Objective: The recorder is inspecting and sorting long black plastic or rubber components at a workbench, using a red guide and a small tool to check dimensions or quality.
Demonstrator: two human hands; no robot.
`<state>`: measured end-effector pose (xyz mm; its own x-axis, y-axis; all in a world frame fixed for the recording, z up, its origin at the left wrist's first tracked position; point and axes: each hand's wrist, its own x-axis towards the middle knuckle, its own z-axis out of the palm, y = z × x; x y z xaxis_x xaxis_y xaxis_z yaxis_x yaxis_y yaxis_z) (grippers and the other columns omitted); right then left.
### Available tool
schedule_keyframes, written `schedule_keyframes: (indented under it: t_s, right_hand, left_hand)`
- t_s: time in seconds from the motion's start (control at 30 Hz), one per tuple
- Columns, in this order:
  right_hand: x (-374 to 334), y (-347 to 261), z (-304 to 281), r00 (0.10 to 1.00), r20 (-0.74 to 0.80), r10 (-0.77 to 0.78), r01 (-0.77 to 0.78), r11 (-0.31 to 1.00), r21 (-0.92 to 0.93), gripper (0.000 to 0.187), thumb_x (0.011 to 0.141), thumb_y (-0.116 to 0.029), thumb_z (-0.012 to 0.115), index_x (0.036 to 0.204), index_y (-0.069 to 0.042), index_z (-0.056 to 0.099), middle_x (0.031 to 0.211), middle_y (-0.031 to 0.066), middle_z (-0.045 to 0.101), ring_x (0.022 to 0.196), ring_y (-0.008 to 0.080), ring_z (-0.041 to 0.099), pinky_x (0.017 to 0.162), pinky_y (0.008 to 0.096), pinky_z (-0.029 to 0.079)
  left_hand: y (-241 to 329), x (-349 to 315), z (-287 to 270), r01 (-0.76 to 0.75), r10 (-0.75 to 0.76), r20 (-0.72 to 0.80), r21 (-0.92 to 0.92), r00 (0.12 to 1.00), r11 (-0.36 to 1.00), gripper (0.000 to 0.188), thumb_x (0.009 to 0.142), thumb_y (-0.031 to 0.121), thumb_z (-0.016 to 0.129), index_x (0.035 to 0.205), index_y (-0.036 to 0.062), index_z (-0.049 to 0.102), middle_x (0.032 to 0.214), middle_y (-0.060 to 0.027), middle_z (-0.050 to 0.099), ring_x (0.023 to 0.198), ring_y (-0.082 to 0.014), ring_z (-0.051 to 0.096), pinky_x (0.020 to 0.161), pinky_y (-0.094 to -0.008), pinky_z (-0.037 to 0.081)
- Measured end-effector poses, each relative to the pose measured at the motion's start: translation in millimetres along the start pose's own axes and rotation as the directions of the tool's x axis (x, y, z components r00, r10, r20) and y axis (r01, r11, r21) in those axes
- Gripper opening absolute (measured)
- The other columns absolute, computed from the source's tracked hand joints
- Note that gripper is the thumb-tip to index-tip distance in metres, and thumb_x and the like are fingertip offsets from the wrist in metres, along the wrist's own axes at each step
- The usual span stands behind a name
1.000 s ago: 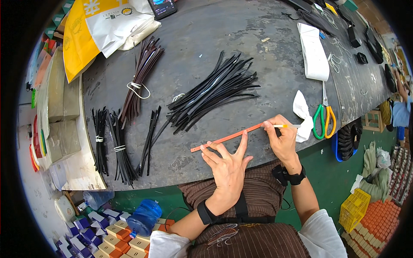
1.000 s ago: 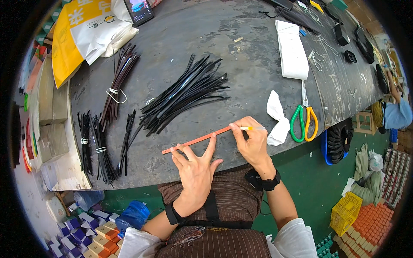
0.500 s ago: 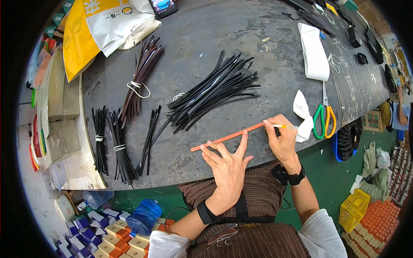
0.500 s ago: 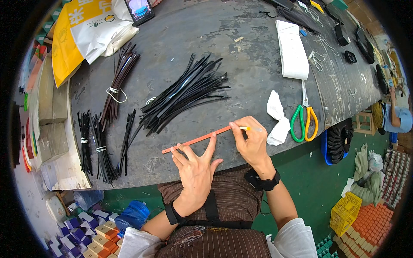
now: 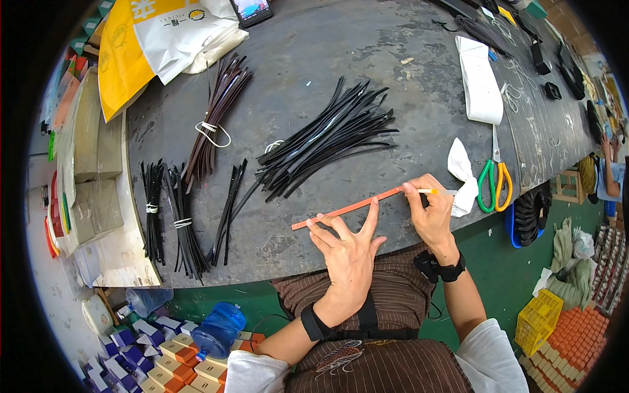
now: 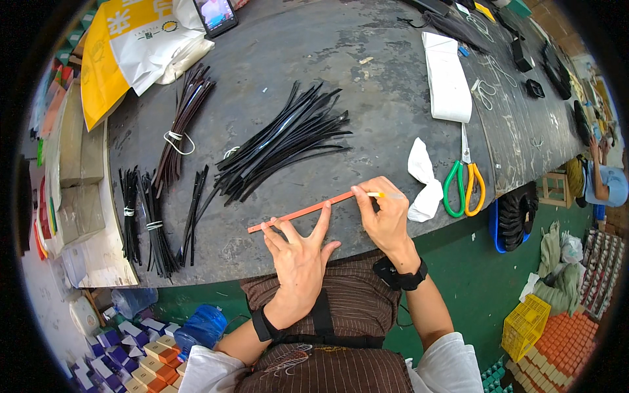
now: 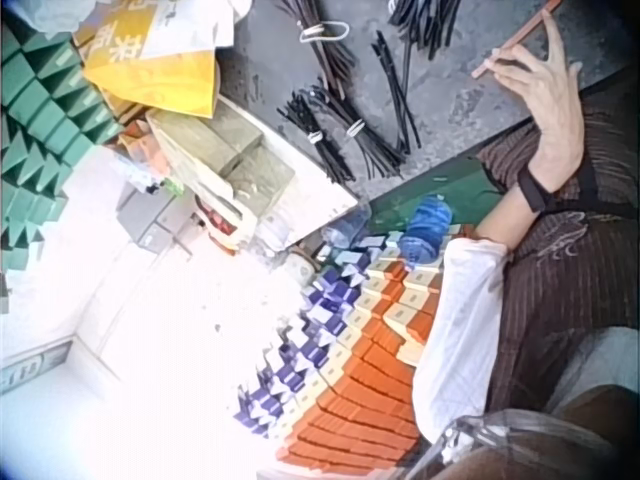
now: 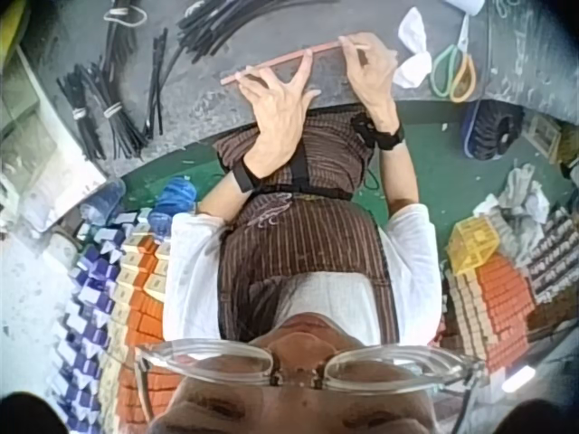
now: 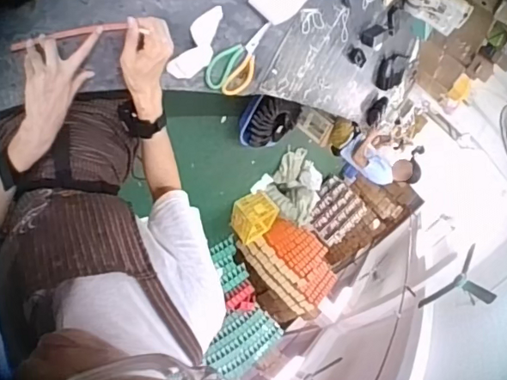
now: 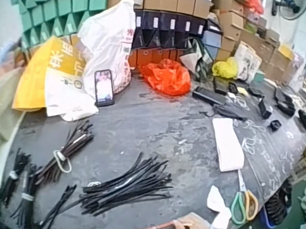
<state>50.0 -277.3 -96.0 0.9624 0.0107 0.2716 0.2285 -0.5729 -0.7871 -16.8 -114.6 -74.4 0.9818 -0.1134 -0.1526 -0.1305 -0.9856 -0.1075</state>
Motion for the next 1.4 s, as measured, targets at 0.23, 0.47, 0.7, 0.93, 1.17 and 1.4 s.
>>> schedule_keyframes:
  t_s: [0.23, 0.47, 0.7, 0.93, 1.17, 1.4]
  right_hand:
    - [1.2, 0.7, -12.8, 0.967, -0.089, 0.239, -0.208, 0.941, 0.265, 0.023, 0.1, -0.013, 0.064, 0.089, 0.006, 0.07, 0.082, 0.0078, 0.07, 0.072, 0.0146, 0.065, 0.068, 0.0281, 0.05]
    - [20.2, -55.3, 1.1, 0.982, 0.116, 0.15, -0.173, 0.959, 0.226, 0.013, 0.093, -0.01, 0.07, 0.094, 0.003, 0.07, 0.087, 0.0101, 0.072, 0.079, 0.0182, 0.068, 0.071, 0.0303, 0.051]
    - [16.6, -87.7, 54.4, 0.857, 0.51, -0.079, -0.026, 0.98, 0.195, 0.013, 0.087, -0.014, 0.074, 0.095, -0.003, 0.075, 0.083, 0.0112, 0.071, 0.075, 0.0242, 0.065, 0.067, 0.0344, 0.051]
    - [15.9, -89.0, 81.0, 0.846, 0.526, -0.092, 0.008, 0.987, 0.159, 0.014, 0.088, -0.018, 0.072, 0.092, -0.005, 0.074, 0.072, 0.0129, 0.069, 0.077, 0.0299, 0.065, 0.068, 0.0431, 0.05]
    - [15.4, -89.0, 86.2, 0.83, 0.542, -0.131, 0.04, 0.984, 0.175, 0.013, 0.089, -0.018, 0.071, 0.091, -0.005, 0.073, 0.07, 0.0117, 0.068, 0.075, 0.0294, 0.063, 0.067, 0.0428, 0.05]
    - [16.7, -88.6, 86.9, 0.825, 0.547, -0.14, 0.079, 0.988, 0.133, 0.012, 0.089, -0.019, 0.071, 0.091, -0.006, 0.073, 0.069, 0.0105, 0.067, 0.072, 0.0286, 0.062, 0.065, 0.0429, 0.049]
  left_hand:
    - [0.7, -0.2, 0.8, 0.006, -0.006, -0.002, 0.003, 1.0, 1.0, 0.083, 0.086, 0.063, 0.065, 0.159, 0.0412, 0.031, 0.126, -0.0419, 0.051, 0.113, -0.0613, 0.055, 0.095, -0.0582, 0.05]
    - [1.8, -0.5, 7.7, 0.01, -0.011, 0.006, 0.048, 1.0, 0.999, 0.084, 0.087, 0.069, 0.059, 0.16, 0.0425, 0.025, 0.123, -0.0397, 0.054, 0.112, -0.061, 0.056, 0.093, -0.0601, 0.051]
    - [17.9, -2.7, 32.1, 0.006, -0.1, 0.205, 0.416, 0.974, 0.909, 0.072, 0.103, 0.048, 0.051, 0.158, 0.0074, 0.027, 0.14, -0.0313, 0.049, 0.133, -0.0558, 0.045, 0.112, -0.0598, 0.041]
    - [19.7, -4.3, 39.2, -0.115, -0.085, 0.133, 0.976, 0.988, 0.183, 0.065, 0.105, 0.045, 0.047, 0.156, 0.0099, 0.029, 0.143, -0.0237, 0.048, 0.138, -0.0453, 0.042, 0.118, -0.0589, 0.032]
    - [17.7, -4.0, 39.1, -0.094, -0.003, 0.131, 0.697, 0.991, -0.71, 0.057, 0.108, 0.043, 0.042, 0.155, 0.0125, 0.031, 0.146, -0.0162, 0.046, 0.144, -0.0347, 0.039, 0.124, -0.0581, 0.023]
    - [17.8, -2.9, 41.4, -0.1, -0.004, 0.133, 0.725, 0.991, -0.681, 0.059, 0.108, 0.044, 0.042, 0.155, 0.0115, 0.031, 0.146, -0.0162, 0.047, 0.143, -0.0355, 0.04, 0.124, -0.0577, 0.024]
